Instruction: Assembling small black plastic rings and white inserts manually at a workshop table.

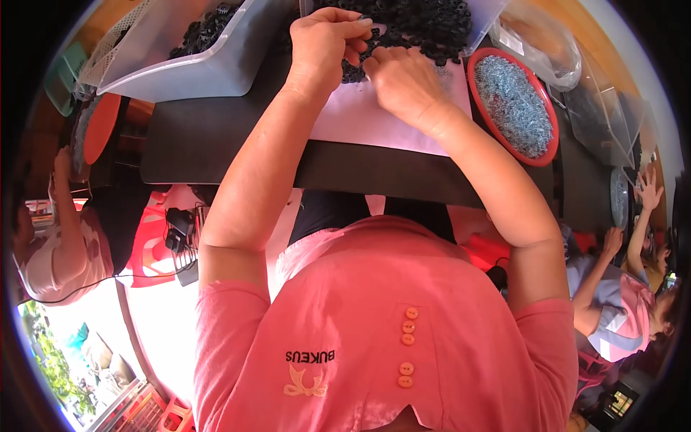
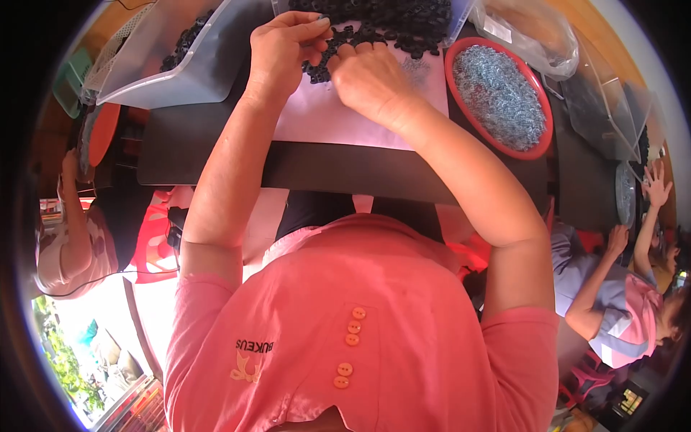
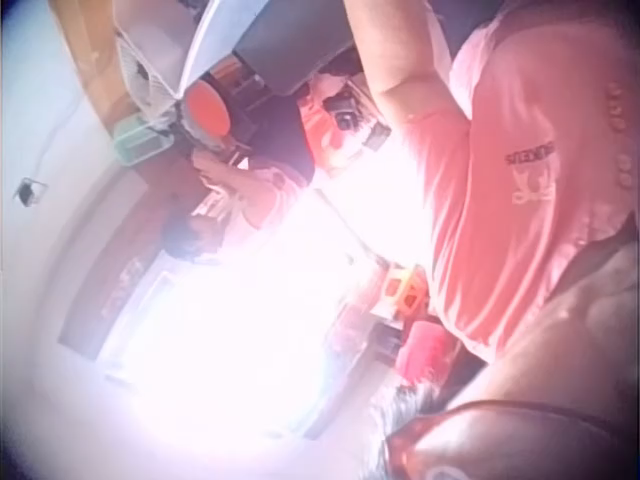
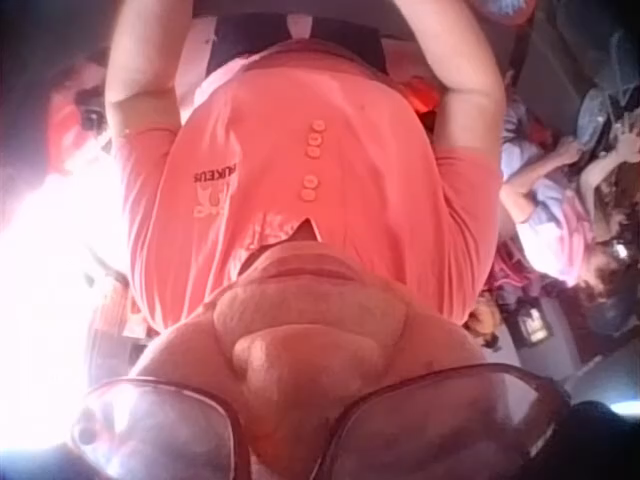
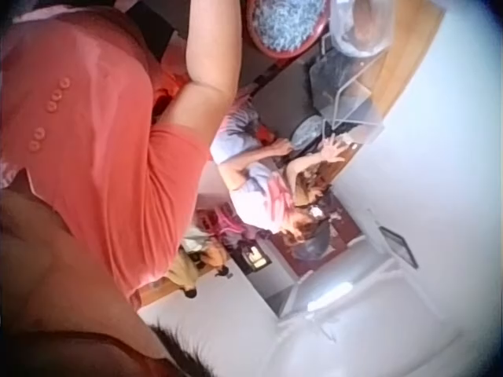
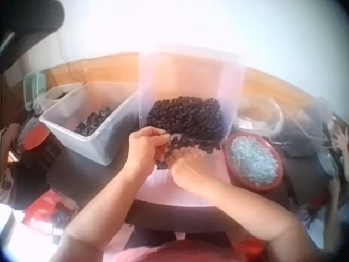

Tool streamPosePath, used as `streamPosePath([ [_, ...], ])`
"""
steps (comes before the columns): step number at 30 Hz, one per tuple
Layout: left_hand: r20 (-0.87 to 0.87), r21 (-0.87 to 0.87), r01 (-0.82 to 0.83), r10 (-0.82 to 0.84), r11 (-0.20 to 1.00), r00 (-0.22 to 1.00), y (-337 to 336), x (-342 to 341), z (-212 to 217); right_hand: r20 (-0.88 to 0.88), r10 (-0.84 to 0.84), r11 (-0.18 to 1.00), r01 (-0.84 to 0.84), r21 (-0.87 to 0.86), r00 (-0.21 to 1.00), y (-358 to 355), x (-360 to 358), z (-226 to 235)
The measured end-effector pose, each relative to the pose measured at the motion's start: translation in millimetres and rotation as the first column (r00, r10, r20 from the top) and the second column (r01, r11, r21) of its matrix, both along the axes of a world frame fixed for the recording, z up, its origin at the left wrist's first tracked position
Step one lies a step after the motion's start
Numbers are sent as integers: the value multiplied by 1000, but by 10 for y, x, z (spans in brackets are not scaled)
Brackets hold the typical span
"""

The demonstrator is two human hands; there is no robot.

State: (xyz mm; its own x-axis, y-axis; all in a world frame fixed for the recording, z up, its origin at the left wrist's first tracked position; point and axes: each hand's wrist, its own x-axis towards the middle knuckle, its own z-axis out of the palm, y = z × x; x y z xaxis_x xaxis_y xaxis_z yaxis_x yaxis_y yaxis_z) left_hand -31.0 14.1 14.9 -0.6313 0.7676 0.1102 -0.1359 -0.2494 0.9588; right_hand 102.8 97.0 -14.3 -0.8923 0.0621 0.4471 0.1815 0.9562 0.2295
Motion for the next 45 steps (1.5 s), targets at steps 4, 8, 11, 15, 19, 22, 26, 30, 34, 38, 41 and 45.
streamPosePath([
  [4, -2, 36, -2, 2, 999, 1000, 7, 48, 6, -62, -16, 1000, 16, -3, 998, 29, 15, -47],
  [8, -9, -21, 18, -18, 1000, 1000, 17, 83, -31, -121, -60, 995, 50, -81, 991, 150, 26, -129],
  [11, -42, -57, 34, -36, 998, 998, 16, 100, -22, -274, -205, 796, -3, -606, 940, 192, 72, -30],
  [15, -125, -87, 53, -64, 995, 990, 1, 122, -38, -307, -309, 228, -243, -943, 900, 226, 141, 196],
  [19, -211, -153, 83, -115, 985, 971, -7, 219, -1, -368, -308, 103, -354, -930, 877, 193, 158, 296],
  [22, -244, -163, 109, -148, 981, 959, -11, 237, 2, -390, -280, 131, -367, -921, 877, 179, 163, 289],
  [26, -217, -147, 128, -158, 981, 963, -19, 234, 0, -365, -292, 172, -327, -929, 884, 192, 156, 267],
  [30, -214, -160, 126, -159, 979, 964, -30, 237, -17, -361, -268, 382, -245, -891, 893, 175, 154, 253],
  [34, -207, -151, 135, -165, 979, 964, -18, 234, -58, -423, -213, 529, -261, -808, 881, 181, 140, 199],
  [38, -196, -161, 119, -150, 980, 969, -24, 282, -40, -395, -224, 494, -246, -834, 891, 197, 148, 203],
  [41, -186, -153, 118, -146, 981, 972, -27, 286, -46, -334, -257, 255, -270, -928, 907, 193, 156, 237],
  [45, -147, -152, 130, -152, 980, 977, -33, 303, -46, -355, -243, 357, -257, -898, 903, 171, 172, 249],
])
